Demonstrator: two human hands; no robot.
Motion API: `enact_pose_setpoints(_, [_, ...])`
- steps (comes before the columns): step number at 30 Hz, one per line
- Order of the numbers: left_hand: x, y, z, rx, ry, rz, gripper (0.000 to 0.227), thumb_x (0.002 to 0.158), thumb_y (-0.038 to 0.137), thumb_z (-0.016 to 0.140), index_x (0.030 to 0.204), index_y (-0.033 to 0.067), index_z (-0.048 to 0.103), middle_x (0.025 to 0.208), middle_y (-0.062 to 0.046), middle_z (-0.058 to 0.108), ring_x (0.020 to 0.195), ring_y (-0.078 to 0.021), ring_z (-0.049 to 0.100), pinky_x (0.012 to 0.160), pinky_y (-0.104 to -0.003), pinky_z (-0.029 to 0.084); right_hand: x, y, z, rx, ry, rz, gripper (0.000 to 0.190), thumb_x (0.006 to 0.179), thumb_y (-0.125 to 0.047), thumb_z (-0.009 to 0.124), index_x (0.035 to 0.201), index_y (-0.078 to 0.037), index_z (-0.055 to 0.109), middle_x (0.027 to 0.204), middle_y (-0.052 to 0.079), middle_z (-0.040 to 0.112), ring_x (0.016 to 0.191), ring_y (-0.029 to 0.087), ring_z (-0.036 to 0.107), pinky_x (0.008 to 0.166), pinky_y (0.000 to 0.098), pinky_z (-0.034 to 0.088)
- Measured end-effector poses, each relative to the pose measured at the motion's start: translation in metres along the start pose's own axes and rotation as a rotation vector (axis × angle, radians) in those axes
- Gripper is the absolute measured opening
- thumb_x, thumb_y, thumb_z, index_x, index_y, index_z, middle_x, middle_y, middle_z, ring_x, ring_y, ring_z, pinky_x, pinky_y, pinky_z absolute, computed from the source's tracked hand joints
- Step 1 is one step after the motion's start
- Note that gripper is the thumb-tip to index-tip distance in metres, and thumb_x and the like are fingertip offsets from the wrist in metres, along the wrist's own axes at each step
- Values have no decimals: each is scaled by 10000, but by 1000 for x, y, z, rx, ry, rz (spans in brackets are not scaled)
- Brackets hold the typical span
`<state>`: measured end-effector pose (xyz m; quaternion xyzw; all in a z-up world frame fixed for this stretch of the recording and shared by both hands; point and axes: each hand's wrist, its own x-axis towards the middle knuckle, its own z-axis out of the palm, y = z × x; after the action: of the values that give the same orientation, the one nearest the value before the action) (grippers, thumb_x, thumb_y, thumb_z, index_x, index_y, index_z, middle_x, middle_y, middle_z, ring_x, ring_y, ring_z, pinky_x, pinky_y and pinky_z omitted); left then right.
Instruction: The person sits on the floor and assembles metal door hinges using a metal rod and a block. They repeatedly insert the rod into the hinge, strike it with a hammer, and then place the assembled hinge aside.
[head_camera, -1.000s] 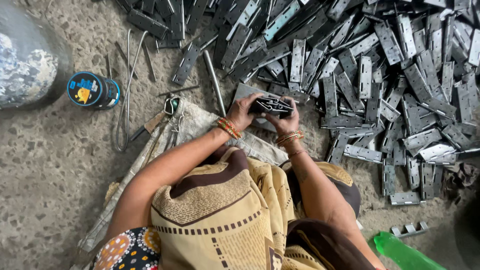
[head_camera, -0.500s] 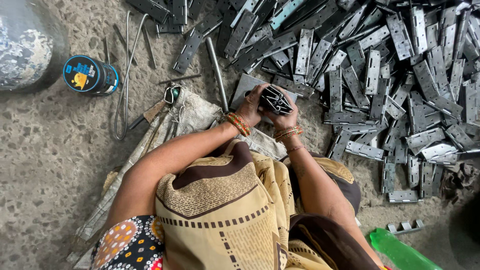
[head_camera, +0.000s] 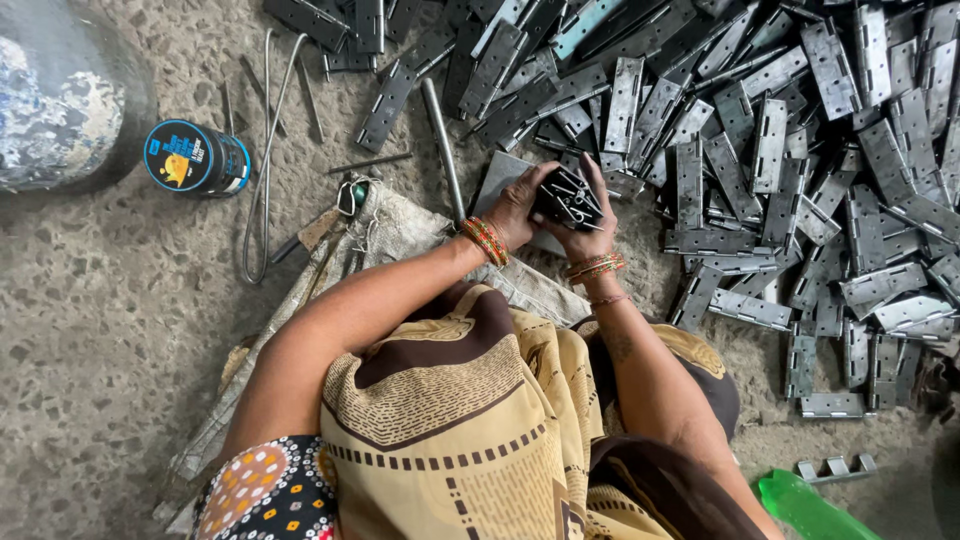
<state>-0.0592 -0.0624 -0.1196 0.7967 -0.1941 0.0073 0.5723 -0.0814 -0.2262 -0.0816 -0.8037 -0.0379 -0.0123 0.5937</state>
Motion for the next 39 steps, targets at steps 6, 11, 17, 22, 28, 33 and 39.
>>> enact_pose_setpoints(6, [-11, -10, 0, 38, -9, 61, 915, 692, -186, 573, 1516, 103, 299, 1411, -232, 536, 1336, -435, 528, 1110, -445, 479, 4, 0, 3, 137, -24, -194, 1107, 646, -10, 962, 1570, -45, 353, 1567, 116, 462, 1439, 197, 456, 1198, 349, 398])
enact_pose_setpoints(11, [-9, -12, -1, 182, -19, 28, 952, 658, -171, 599, 1519, 71, 276, 1361, -247, 542, 1282, -454, 525, 1086, -479, 458, 5, 11, 5, 70, -85, -52, 713, 738, -8, 897, 1398, -45, 630, 1299, 68, 713, 1167, 129, 648, 1069, 300, 529])
enact_pose_setpoints(17, [-40, -45, -40, 418, 318, -312, 579, 853, -37, 732, 1363, 105, 498, 1297, -173, 658, 1191, -352, 676, 1032, -419, 560, 8, 11, 13, -75, -14, -102, 586, 741, -69, 919, 1279, -44, 688, 1163, 48, 756, 1030, 108, 691, 969, 293, 554])
enact_pose_setpoints(22, [-45, -81, -50, 486, 412, -714, 601, 786, 117, 859, 1264, 51, 502, 1206, -217, 634, 1105, -409, 637, 948, -477, 517, 4, 9, 14, 55, 29, -51, 559, 745, -100, 915, 1260, -56, 703, 1159, 51, 757, 1049, 98, 682, 970, 280, 555])
enact_pose_setpoints(28, [-37, -127, -49, 523, 349, -802, 814, 592, 171, 915, 1261, 18, 477, 1136, -208, 630, 1043, -389, 648, 908, -461, 532, 4, -2, 8, -4, 11, -4, 550, 746, -116, 902, 1259, -97, 704, 1168, 49, 761, 1060, 104, 695, 958, 280, 550])
enact_pose_setpoints(33, [-46, -160, -77, 92, 343, -998, 390, 805, 196, 736, 1122, 29, 583, 851, -127, 689, 712, -264, 679, 665, -416, 552, 3, -8, 7, 48, 23, -42, 548, 738, -92, 875, 1257, -96, 697, 1176, 60, 758, 1075, 113, 697, 967, 290, 548])
enact_pose_setpoints(39, [-45, -49, -106, -357, 416, -953, 185, 1045, 256, 542, 984, 83, 571, 636, 13, 475, 453, -103, 460, 373, -276, 363, 4, -10, 8, 117, 50, -62, 513, 744, -83, 860, 1232, -95, 701, 1144, 63, 759, 1033, 120, 713, 924, 285, 558])
